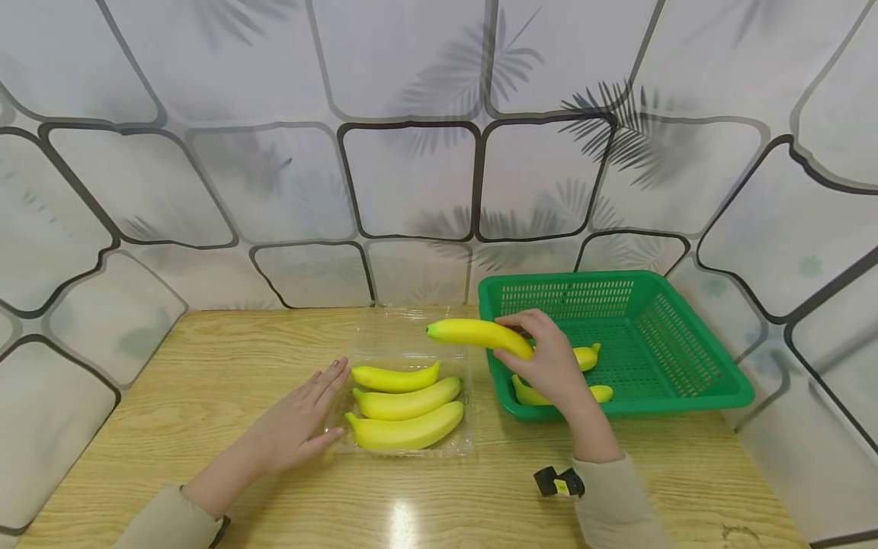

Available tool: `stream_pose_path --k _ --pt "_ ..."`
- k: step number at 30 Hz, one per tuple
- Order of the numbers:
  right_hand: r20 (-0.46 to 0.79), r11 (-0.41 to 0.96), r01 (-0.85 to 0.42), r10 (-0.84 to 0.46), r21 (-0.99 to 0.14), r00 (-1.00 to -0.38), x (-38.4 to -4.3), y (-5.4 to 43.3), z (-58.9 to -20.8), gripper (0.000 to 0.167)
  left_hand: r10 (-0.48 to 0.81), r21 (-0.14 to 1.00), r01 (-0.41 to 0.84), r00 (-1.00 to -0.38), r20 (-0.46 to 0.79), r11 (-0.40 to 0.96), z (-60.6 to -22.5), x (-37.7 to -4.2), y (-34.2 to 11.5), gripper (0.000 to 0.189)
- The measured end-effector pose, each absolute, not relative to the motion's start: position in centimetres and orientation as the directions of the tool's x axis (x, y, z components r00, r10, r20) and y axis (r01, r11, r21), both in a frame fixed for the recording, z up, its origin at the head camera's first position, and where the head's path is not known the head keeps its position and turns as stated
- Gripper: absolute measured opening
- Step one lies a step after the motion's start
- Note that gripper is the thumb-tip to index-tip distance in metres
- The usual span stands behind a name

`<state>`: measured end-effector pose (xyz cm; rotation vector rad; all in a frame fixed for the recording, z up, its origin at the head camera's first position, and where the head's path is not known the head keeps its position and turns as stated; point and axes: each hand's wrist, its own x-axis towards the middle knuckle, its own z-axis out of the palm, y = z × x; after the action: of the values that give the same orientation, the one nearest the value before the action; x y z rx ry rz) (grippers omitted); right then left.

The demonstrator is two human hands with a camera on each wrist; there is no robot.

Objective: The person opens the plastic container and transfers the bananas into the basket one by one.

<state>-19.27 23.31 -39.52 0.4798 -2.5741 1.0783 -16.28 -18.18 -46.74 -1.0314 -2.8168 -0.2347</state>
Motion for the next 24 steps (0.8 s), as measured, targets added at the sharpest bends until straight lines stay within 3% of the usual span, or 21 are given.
stream_pose_path --k 24 --pt "0.415 0.732 -0.357 -0.112 -0.580 -0.903 -18.5 27.4 -40.5 0.040 0.637 0.102 0.655 -0.754 0.160 0.749 -46.9 -16.4 -18.3 0.084"
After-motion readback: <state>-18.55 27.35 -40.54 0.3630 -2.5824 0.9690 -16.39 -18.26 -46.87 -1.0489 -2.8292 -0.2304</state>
